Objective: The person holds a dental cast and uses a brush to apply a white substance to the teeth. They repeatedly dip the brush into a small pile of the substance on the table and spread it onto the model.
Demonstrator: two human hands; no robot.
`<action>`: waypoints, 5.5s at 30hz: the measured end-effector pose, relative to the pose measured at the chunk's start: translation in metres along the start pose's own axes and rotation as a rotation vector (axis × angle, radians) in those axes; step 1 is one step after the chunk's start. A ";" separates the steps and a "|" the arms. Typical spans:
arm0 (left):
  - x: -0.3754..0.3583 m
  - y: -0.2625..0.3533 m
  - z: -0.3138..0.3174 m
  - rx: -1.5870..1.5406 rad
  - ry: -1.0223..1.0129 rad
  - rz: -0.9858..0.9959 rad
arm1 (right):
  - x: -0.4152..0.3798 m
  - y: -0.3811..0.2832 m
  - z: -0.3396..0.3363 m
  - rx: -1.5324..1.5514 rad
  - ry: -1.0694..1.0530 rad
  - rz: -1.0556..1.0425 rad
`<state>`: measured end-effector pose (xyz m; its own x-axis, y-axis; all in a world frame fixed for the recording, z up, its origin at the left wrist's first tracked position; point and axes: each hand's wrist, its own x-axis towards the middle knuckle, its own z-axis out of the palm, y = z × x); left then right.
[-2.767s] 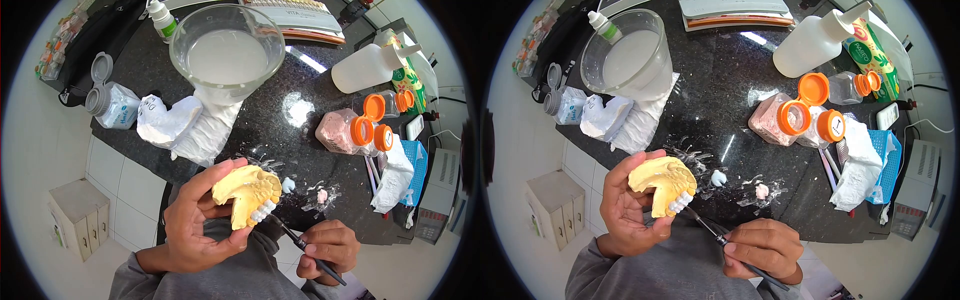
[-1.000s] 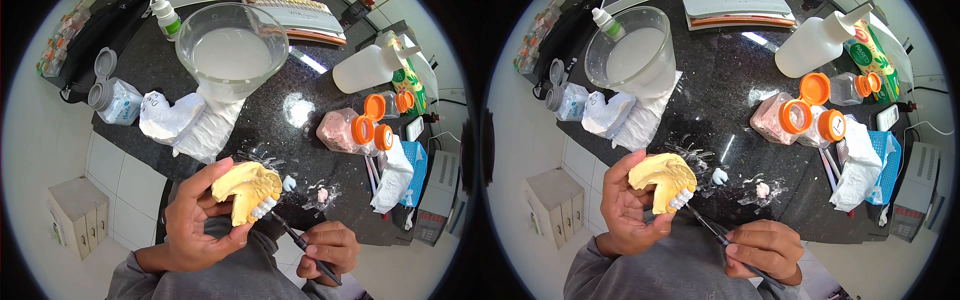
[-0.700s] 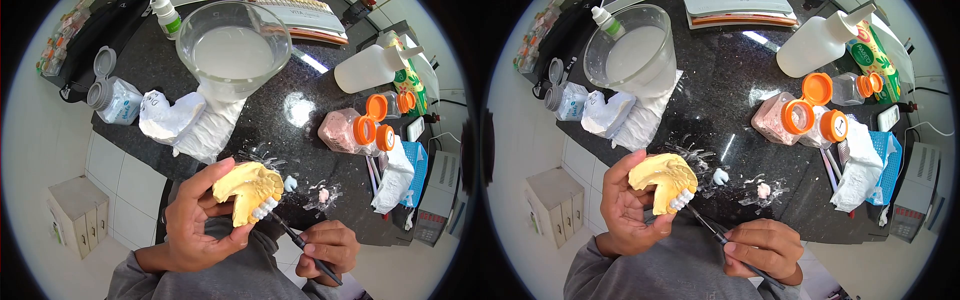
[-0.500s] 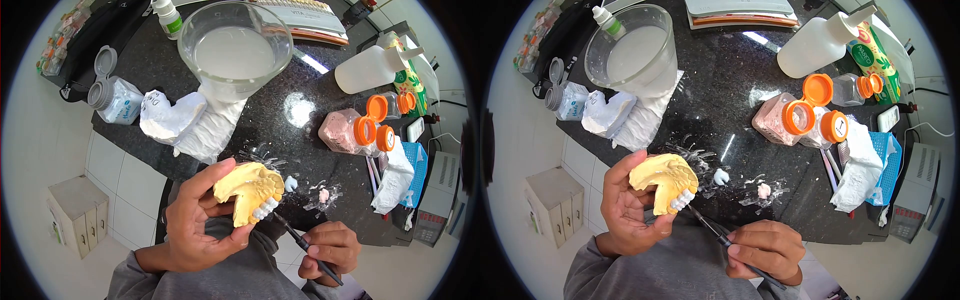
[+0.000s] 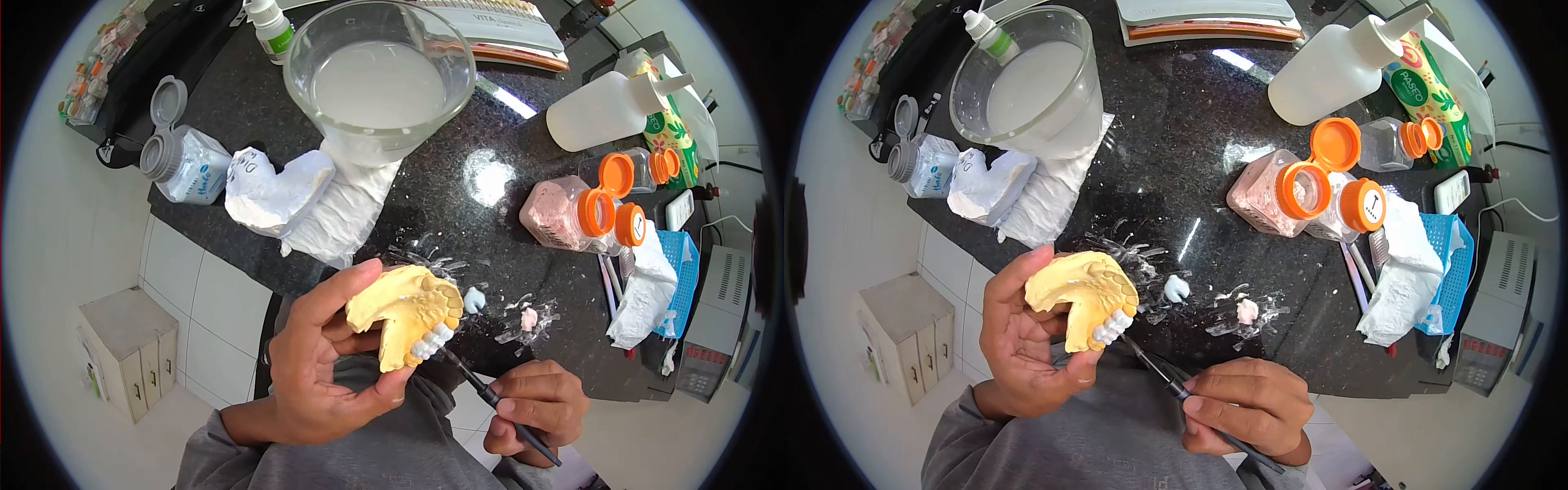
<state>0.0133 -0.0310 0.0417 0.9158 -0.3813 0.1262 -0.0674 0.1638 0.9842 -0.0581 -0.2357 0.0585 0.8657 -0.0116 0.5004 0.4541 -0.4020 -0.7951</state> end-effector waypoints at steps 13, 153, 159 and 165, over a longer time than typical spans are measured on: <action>0.000 0.000 0.001 -0.017 0.004 0.010 | 0.001 0.000 0.000 0.001 0.016 -0.003; 0.003 0.031 0.003 -0.659 0.112 -0.512 | 0.000 -0.001 -0.005 -0.062 0.149 0.387; 0.003 0.031 0.001 -0.705 0.104 -0.483 | 0.000 -0.002 -0.003 -0.084 0.143 0.354; 0.006 0.036 0.007 -0.544 0.126 -0.543 | -0.001 0.002 0.001 0.138 0.127 -0.044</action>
<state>0.0138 -0.0339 0.0785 0.8053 -0.4346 -0.4033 0.5774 0.4199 0.7002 -0.0575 -0.2353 0.0556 0.8148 -0.1158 0.5681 0.5231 -0.2757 -0.8064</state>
